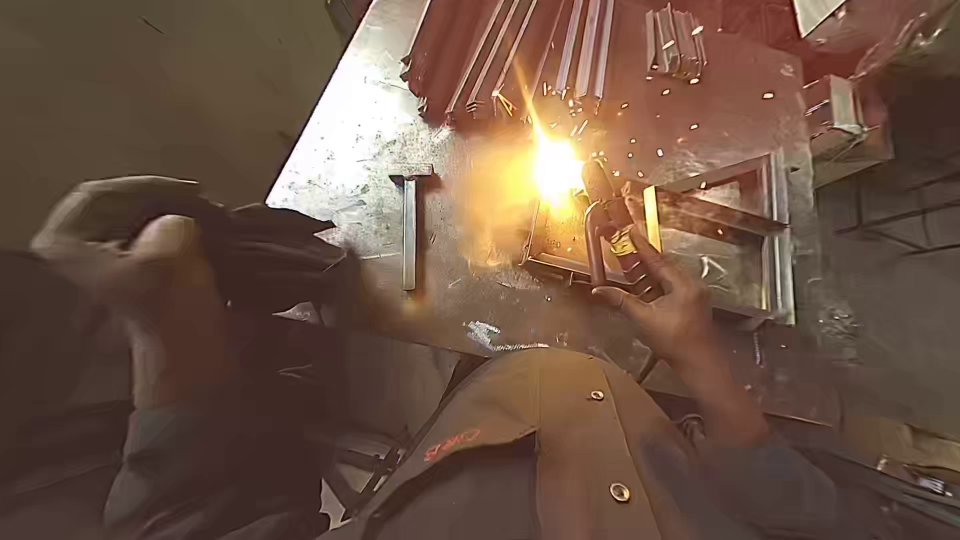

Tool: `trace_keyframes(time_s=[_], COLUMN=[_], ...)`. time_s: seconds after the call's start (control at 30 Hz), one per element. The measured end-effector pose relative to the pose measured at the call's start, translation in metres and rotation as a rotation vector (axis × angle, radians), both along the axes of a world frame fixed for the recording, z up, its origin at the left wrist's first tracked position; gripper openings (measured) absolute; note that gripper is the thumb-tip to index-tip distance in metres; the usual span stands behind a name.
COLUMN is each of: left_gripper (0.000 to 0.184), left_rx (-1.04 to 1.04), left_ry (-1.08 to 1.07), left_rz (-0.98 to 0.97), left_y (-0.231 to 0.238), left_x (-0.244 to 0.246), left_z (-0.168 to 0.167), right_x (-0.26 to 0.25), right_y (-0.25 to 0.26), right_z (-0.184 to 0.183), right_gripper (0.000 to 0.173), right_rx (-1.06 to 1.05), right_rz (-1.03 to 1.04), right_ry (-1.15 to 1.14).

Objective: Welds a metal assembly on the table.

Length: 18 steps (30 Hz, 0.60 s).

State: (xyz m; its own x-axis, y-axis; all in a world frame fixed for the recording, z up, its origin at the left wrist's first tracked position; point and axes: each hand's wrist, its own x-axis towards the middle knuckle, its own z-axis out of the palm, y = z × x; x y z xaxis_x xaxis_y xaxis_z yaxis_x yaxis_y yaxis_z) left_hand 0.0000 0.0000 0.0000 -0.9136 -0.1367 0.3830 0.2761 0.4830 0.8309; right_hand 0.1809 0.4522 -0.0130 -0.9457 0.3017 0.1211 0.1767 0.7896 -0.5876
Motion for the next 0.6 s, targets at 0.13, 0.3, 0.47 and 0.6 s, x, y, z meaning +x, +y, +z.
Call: trace_keyframes(time_s=[0.13, 0.3, 0.47, 0.6], left_gripper=[0.042, 0.036, 0.034, 0.034], left_rx=[-0.507, -0.51, -0.477, -0.487], left_ry=[-0.246, -0.34, -0.335, -0.316], left_rz=[-0.096, 0.02, 0.025, 0.05], left_y=[-0.029, -0.01, -0.007, -0.006], left_x=[-0.03, -0.032, -0.03, -0.03], left_z=[-0.092, -0.132, -0.127, -0.132], right_x=[0.0, -0.003, -0.004, -0.004], right_y=[-0.002, -0.001, -0.001, -0.001], right_z=[0.0, -0.003, -0.003, -0.003], right_gripper=[0.091, 0.089, 0.09, 0.09], right_rx=[-0.015, 0.009, -0.016, -0.019], right_rz=[-0.008, -0.019, -0.021, -0.014], right_ry=[0.039, -0.012, -0.057, -0.069])
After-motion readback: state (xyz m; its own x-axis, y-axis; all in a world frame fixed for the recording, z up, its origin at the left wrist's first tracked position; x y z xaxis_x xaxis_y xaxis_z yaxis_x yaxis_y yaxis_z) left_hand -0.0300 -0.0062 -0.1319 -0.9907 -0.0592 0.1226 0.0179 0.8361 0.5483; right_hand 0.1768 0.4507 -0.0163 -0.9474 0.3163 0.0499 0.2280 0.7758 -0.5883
